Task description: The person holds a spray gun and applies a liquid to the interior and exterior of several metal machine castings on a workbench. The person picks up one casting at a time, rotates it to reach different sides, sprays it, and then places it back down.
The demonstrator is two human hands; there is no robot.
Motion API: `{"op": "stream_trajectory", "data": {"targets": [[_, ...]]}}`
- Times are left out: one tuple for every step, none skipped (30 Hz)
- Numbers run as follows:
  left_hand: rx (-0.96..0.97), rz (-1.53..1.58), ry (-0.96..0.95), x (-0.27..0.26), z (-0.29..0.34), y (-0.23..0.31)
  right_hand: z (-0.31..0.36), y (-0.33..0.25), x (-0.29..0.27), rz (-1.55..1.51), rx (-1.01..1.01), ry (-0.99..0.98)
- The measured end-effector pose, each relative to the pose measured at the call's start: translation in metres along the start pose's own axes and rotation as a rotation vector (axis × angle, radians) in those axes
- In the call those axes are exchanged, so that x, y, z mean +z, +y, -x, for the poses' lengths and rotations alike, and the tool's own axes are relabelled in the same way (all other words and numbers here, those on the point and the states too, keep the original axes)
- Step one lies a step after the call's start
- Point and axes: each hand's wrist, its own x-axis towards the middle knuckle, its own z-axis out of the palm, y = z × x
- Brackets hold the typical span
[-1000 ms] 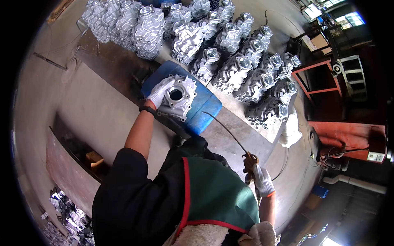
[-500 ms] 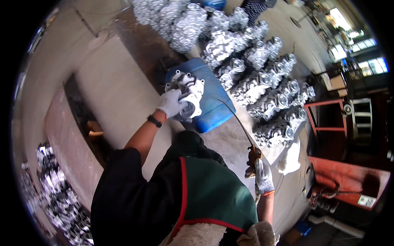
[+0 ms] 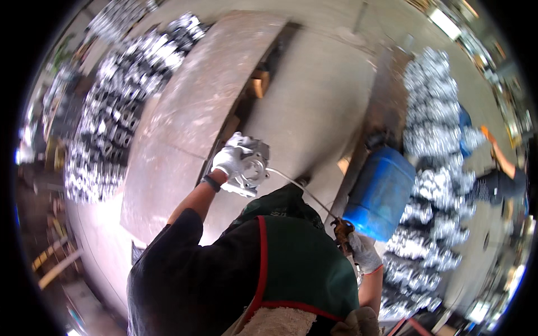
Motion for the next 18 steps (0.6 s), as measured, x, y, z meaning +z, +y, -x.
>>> {"op": "stream_trajectory", "data": {"targets": [[-0.017, 0.03, 0.127, -0.002, 0.011, -0.02, -0.001, -0.037, 0.008, -0.011, 0.055, -0.037], [-0.037, 0.073, 0.259, 0.0, 0.023, -0.047, -0.009, -0.076, 0.018, 0.111, 0.181, -0.104], [-0.012, 0.135, 0.408, 0.012, 0.026, -0.086, -0.024, -0.084, 0.024, 0.192, 0.136, -0.163], [-0.223, 0.18, 0.367, 0.011, 0.031, -0.103, -0.04, -0.086, 0.031, 0.266, 0.097, -0.208], [-0.432, 0.216, 0.33, 0.009, 0.039, -0.118, -0.057, -0.089, 0.04, 0.288, 0.095, -0.25], [-0.536, 0.143, 0.358, 0.012, 0.041, -0.139, -0.074, -0.096, 0.05, 0.312, 0.094, -0.291], [-0.671, 0.191, 0.312, 0.02, 0.038, -0.168, -0.09, -0.109, 0.061, 0.355, 0.137, -0.297], [-0.741, 0.25, 0.305, 0.021, 0.036, -0.181, -0.107, -0.123, 0.075, 0.398, 0.183, -0.302], [-0.802, 0.303, 0.287, 0.018, 0.029, -0.194, -0.121, -0.135, 0.088, 0.432, 0.239, -0.3], [-0.811, 0.373, 0.293, 0.013, 0.021, -0.205, -0.148, -0.108, 0.086, 0.574, -0.096, -0.357], [-0.826, 0.438, 0.296, 0.006, 0.013, -0.214, -0.164, -0.124, 0.1, 0.525, -0.011, -0.358], [-0.84, 0.504, 0.3, 0.001, 0.005, -0.226, -0.177, -0.149, 0.118, 0.478, 0.074, -0.357], [-0.869, 0.594, 0.316, 0.004, -0.009, -0.245, -0.191, -0.172, 0.133, 0.428, 0.16, -0.351], [-0.904, 0.683, 0.322, 0.019, -0.024, -0.271, -0.206, -0.189, 0.148, 0.374, 0.286, -0.282], [-0.936, 0.768, 0.321, 0.035, -0.037, -0.295, -0.219, -0.197, 0.162, 0.314, 0.301, -0.249], [-0.894, 0.888, 0.374, 0.057, -0.052, -0.32, -0.234, -0.201, 0.174, 0.253, 0.312, -0.209], [-0.935, 0.966, 0.26, 0.018, -0.07, -0.299, -0.241, -0.2, 0.184, 0.178, 0.346, -0.143], [-0.934, 1.0, 0.27, 0.024, -0.087, -0.314, -0.254, -0.195, 0.191, 0.248, 0.257, -0.116]]}}
